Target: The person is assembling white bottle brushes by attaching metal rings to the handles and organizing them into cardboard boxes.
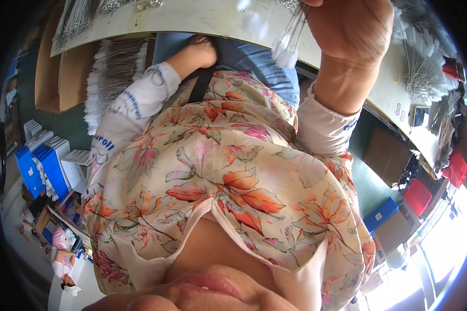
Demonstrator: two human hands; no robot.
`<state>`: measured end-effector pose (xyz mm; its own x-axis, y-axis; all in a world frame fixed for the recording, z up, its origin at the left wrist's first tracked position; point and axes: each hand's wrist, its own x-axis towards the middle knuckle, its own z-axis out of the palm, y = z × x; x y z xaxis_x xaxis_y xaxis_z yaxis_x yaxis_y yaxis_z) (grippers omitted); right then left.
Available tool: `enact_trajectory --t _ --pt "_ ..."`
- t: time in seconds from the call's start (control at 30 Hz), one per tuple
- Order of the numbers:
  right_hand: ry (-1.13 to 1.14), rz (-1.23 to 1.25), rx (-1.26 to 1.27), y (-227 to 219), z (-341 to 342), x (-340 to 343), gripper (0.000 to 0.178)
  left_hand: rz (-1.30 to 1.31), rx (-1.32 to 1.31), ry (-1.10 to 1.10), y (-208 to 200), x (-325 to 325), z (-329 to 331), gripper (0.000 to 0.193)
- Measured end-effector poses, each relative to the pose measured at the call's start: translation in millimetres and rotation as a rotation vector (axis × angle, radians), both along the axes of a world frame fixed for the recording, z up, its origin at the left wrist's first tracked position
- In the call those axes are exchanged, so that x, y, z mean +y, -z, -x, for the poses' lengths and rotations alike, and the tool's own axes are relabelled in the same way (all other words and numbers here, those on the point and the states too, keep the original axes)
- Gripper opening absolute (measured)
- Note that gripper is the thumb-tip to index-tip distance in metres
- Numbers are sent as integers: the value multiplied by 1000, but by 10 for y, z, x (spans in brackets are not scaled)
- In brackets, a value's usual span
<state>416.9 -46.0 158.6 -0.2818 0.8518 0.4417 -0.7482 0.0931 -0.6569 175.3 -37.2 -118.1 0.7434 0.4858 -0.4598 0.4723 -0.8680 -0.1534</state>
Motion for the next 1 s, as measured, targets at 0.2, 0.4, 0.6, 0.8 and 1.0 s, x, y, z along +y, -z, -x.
enact_trajectory --t 0.2,0.4,0.6,0.8,1.0 --pt "82 94 -94 -100 -42 -214 26 230 -4 -20 -655 -82 -209 22" --pt "46 188 -53 -80 -197 -262 23 616 -215 -178 -803 -404 76 29" --pt "-31 291 2 -119 -299 -193 20 602 -504 -404 -510 -806 496 37" --pt "-55 313 -85 -176 -76 -77 19 590 -491 -468 -352 -752 189 40" --pt "-103 341 -88 -224 14 -130 17 573 -584 -515 -279 -641 53 37"
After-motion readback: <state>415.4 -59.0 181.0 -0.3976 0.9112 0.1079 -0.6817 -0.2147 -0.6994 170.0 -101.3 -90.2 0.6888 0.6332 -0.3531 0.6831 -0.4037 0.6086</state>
